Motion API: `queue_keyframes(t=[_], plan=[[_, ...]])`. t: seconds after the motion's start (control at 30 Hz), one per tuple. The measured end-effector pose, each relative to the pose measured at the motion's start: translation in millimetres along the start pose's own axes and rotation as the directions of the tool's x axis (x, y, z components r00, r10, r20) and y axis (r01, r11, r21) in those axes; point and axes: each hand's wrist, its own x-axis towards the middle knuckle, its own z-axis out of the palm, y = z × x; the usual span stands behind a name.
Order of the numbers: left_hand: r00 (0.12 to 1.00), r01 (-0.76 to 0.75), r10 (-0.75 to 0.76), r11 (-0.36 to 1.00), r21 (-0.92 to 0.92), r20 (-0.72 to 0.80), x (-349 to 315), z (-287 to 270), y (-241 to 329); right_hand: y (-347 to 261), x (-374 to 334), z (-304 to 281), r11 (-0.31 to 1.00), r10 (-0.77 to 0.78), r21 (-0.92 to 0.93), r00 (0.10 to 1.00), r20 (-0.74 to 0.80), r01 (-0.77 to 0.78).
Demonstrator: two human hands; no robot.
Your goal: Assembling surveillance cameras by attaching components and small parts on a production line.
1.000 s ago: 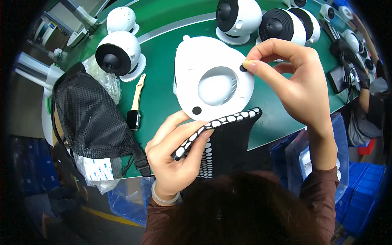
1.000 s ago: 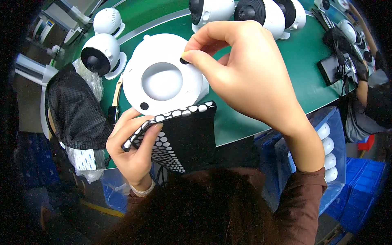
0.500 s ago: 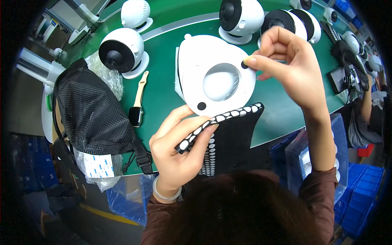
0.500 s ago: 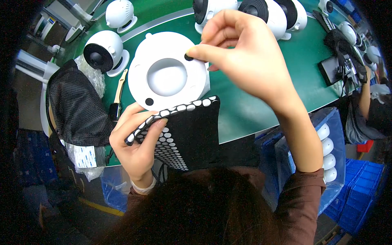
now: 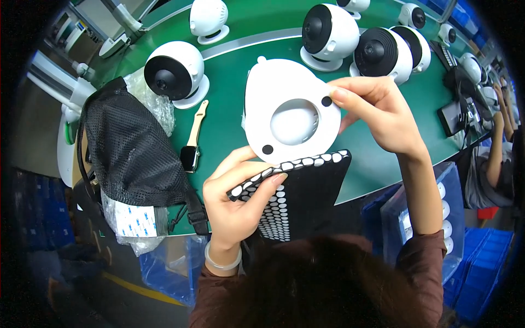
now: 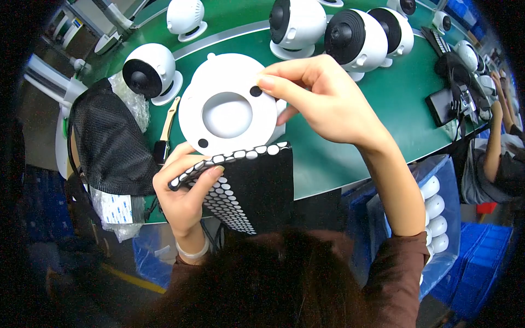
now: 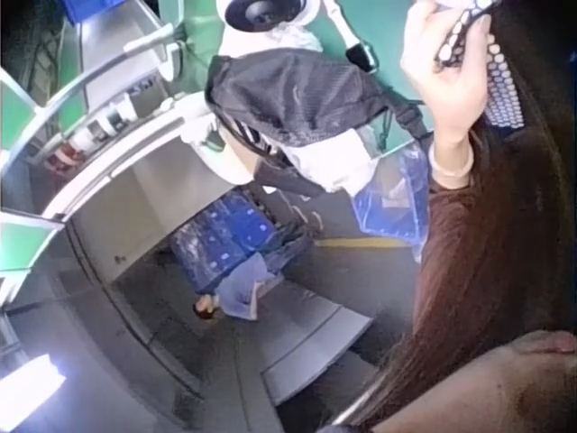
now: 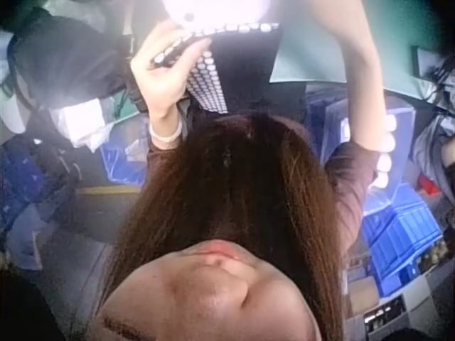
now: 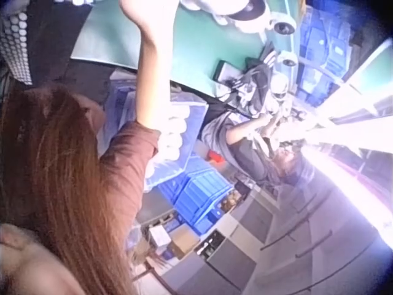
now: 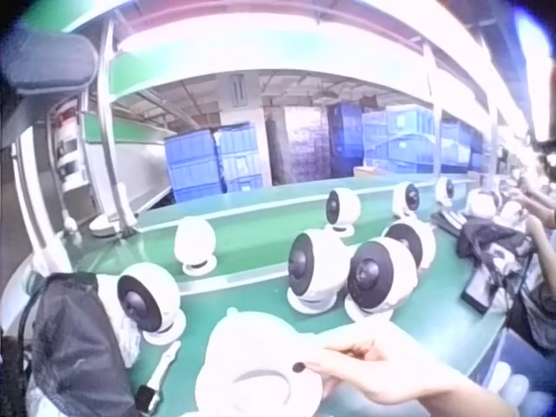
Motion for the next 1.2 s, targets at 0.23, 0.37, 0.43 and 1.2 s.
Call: queue_keyframes(t=[0.23,0.37,0.43,1.2], plan=[[0.999,0.039,-0.039,0.999,-0.034,-0.008,-4,1,-1,-24,58,-21,0.832,-0.396,-0.474,0.907,-0.144,0.289],[0.992,-0.051,0.060,0.995,0.082,-0.111,-12,-4,-7,-10,150,18,0.590,-0.491,-0.751,0.870,-0.040,0.298],[0.997,-0.007,0.010,0.999,0.043,-0.076,-15,-9,-6,6,191,38,0.414,-0.329,-0.886,0.942,0.069,0.210],[0.988,0.152,-0.151,0.987,-0.058,0.020,-18,-12,-4,-59,122,-46,0.897,-0.163,-0.414,0.986,0.017,0.156]])
